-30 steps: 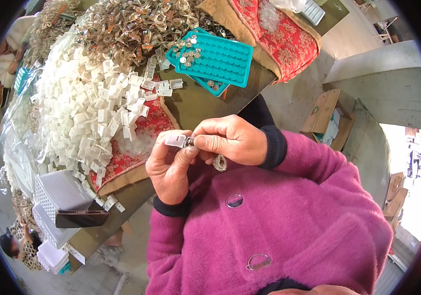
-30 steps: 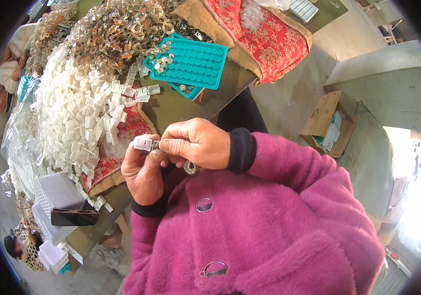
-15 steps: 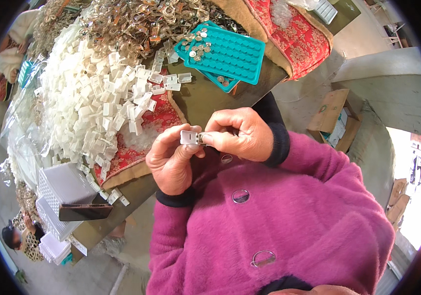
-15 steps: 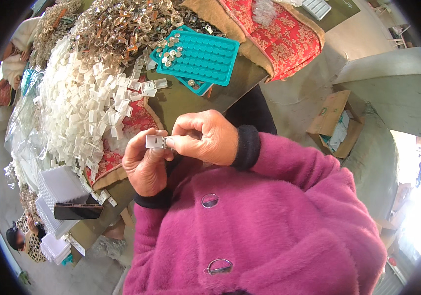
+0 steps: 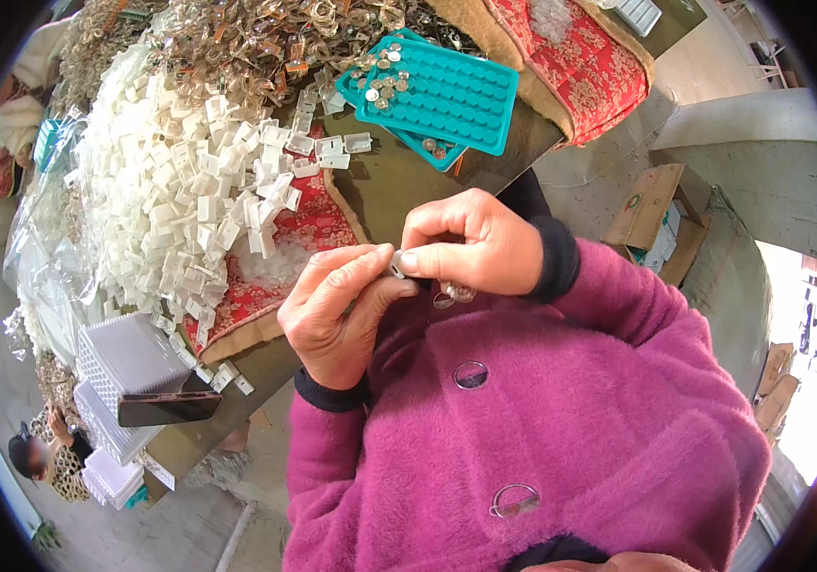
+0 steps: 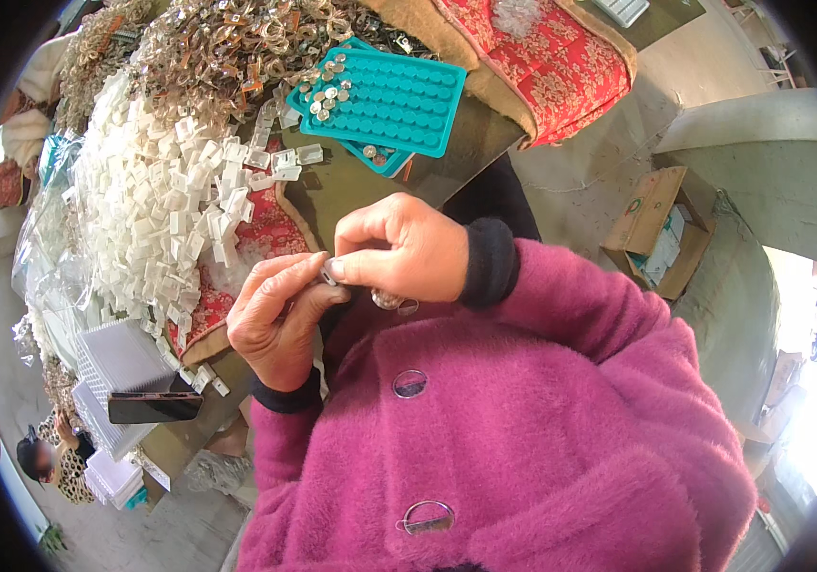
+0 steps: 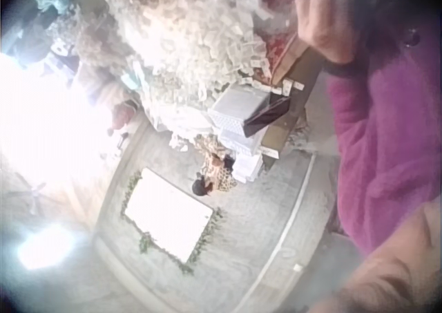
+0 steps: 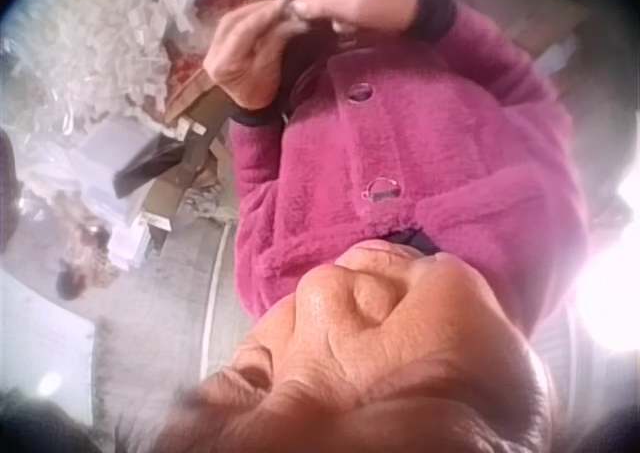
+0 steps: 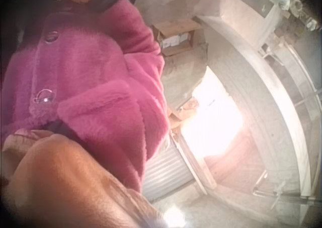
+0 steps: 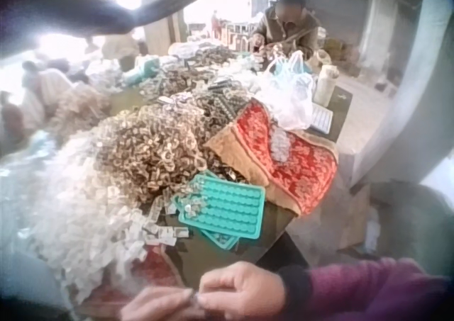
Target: The person repeatedly picks small white plastic housings and metal contacts from a table, inserts the contacts into the housings, and tests the assembly by pressing a button that lights a red LED. Completed units are placed into a teal tray. The person continues this cycle throughout the clip.
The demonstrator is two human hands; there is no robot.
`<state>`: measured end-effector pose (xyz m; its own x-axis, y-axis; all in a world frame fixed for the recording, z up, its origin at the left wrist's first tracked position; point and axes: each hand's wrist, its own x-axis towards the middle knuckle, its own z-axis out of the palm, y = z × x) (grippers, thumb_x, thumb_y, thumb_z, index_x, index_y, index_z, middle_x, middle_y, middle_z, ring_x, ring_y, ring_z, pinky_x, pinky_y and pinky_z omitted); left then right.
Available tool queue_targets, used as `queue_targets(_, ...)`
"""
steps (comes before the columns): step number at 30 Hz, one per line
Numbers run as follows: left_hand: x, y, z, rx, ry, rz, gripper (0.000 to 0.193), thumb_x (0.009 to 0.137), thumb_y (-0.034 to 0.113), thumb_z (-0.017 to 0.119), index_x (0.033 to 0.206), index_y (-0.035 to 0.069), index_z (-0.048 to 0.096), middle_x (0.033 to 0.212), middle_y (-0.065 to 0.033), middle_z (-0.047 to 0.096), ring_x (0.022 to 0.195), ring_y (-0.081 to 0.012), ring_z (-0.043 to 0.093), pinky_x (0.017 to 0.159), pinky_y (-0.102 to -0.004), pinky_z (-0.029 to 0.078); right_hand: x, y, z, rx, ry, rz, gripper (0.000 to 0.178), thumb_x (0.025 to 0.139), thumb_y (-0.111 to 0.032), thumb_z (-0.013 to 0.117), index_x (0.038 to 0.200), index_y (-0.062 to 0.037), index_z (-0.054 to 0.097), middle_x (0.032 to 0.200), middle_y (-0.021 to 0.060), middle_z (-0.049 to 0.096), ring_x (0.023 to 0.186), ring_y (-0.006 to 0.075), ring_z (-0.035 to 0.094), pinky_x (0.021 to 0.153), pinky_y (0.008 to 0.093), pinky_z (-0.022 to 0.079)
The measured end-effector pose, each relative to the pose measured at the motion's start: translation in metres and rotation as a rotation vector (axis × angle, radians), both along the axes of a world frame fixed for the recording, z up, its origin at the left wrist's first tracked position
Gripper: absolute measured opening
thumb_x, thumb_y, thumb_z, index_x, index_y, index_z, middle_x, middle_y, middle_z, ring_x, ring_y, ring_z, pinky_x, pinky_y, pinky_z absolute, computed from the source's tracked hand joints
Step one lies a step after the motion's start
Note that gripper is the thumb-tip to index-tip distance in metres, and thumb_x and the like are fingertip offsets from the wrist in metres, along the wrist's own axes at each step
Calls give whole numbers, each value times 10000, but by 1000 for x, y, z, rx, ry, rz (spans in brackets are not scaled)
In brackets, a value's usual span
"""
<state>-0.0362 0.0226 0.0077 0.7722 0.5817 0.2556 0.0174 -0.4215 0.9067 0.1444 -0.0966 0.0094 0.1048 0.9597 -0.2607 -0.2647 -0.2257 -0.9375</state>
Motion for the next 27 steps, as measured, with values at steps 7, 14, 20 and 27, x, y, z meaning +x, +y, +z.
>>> queue_targets(7, -7, -6, -12, 169, -73, 59, 344, 722, -31, 880, 1047, -23, 770, 986, -149, 752, 876, -240, 726, 779, -329, 593, -9, 5, 2, 221, -385, 85, 153, 1020, -69, 606, 887, 5, 623, 762, 55, 587, 669, 118, 579, 597, 312, 476)
queue_targets(14, -28, -12, -19, -192, -121, 122, 329, 750, -58, 859, 1059, -26, 750, 1034, -139, 748, 892, -223, 720, 812, -312, 577, -20, 15, -1, 49, -24, 162, 164, 1039, -159, 630, 931, -36, 646, 720, -1, 619, 564, 63, 598, 508, 223, 468)
queue_targets(20, -33, -1, -27, -117, -167, 72, 324, 787, -42, 851, 1086, -16, 728, 1034, -155, 749, 919, -224, 718, 810, -313, 576, -25, 21, 1, -106, 184, 127, 155, 1000, -161, 650, 910, -36, 662, 727, 0, 622, 562, 68, 593, 518, 234, 486)
queue_targets(27, -31, -6, -35, -173, -206, 134, 321, 834, -94, 790, 1135, -15, 712, 1113, -168, 717, 909, -210, 713, 775, -308, 605, -32, 30, -6, -162, 188, 77, 154, 986, -156, 683, 907, -24, 673, 740, 42, 656, 595, 140, 643, 570, 282, 533)
